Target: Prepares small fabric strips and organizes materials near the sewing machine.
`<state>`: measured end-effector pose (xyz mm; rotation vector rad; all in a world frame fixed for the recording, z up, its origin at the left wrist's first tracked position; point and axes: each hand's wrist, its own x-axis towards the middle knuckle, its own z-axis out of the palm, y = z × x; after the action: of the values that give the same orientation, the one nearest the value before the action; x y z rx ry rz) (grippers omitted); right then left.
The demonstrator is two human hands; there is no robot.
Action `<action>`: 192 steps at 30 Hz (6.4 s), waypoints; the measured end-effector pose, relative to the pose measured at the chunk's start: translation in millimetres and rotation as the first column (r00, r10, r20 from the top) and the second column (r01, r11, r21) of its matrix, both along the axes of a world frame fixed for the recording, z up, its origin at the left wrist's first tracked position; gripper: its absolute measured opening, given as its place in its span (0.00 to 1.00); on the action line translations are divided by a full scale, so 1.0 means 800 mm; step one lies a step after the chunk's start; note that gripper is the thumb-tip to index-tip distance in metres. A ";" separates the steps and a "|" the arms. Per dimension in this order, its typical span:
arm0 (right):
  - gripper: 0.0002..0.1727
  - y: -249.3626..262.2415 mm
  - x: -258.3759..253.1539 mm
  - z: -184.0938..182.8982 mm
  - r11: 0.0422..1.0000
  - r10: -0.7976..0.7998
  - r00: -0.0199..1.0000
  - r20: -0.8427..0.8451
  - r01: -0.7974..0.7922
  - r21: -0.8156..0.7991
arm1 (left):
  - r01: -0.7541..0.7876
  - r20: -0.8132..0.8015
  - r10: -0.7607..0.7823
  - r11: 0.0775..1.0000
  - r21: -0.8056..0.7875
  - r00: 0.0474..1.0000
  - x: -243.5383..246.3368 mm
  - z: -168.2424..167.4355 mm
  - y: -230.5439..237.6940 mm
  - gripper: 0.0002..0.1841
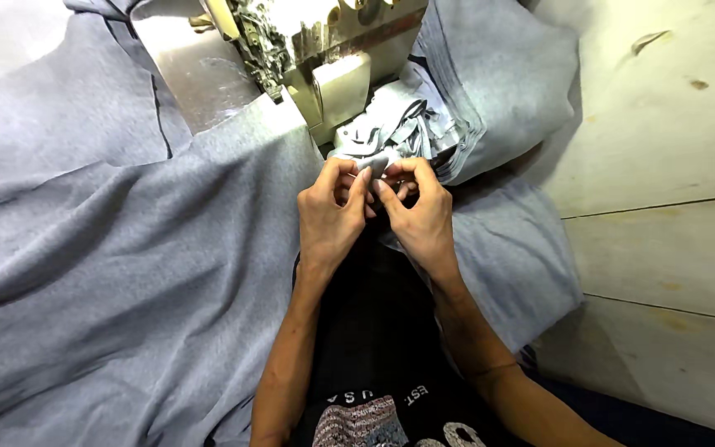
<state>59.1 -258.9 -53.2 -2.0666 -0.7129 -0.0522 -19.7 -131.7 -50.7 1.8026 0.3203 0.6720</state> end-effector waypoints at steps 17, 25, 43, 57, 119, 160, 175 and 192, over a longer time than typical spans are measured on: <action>0.04 0.003 0.009 -0.010 0.882 0.417 0.784 -0.460 -0.226 0.414 | 0.093 -0.183 -0.146 0.959 -0.269 0.972 -0.019 0.005 0.021 0.12; 0.03 -0.003 0.005 -0.025 0.878 0.412 0.788 -0.459 -0.207 0.432 | 0.187 -0.160 -0.239 0.940 -0.285 0.958 -0.045 -0.014 0.012 0.03; 0.10 -0.011 -0.021 -0.025 0.956 0.288 0.892 -0.348 -0.249 0.153 | -0.113 -0.148 0.103 0.992 -0.063 0.984 -0.038 -0.020 0.001 0.06; 0.10 -0.008 -0.041 -0.046 0.894 0.407 0.790 -0.458 -0.242 0.376 | -0.138 -0.061 0.129 0.973 -0.183 0.990 -0.026 -0.018 0.005 0.05; 0.21 -0.067 -0.007 -0.059 0.940 0.338 0.897 -0.285 -0.305 0.153 | 0.100 -0.041 -0.110 0.975 -0.199 0.993 -0.021 -0.014 0.003 0.07; 0.05 -0.030 0.012 -0.012 0.820 0.487 0.770 -0.412 -0.240 0.520 | 0.312 0.120 -0.289 0.844 -0.437 0.950 -0.038 -0.009 0.018 0.15; 0.04 -0.027 0.020 -0.010 0.843 0.418 0.841 -0.343 -0.219 0.492 | 0.282 -0.096 -0.303 0.941 -0.187 0.948 -0.027 -0.030 -0.001 0.05; 0.04 -0.006 0.047 0.001 0.853 0.478 0.838 -0.263 -0.371 0.368 | 0.139 -0.040 -0.145 0.981 -0.133 0.989 -0.029 -0.035 -0.006 0.04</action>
<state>96.5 -263.9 -52.6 -1.5248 -0.8708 0.4278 -42.6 -136.8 -78.4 1.7021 0.2596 0.4953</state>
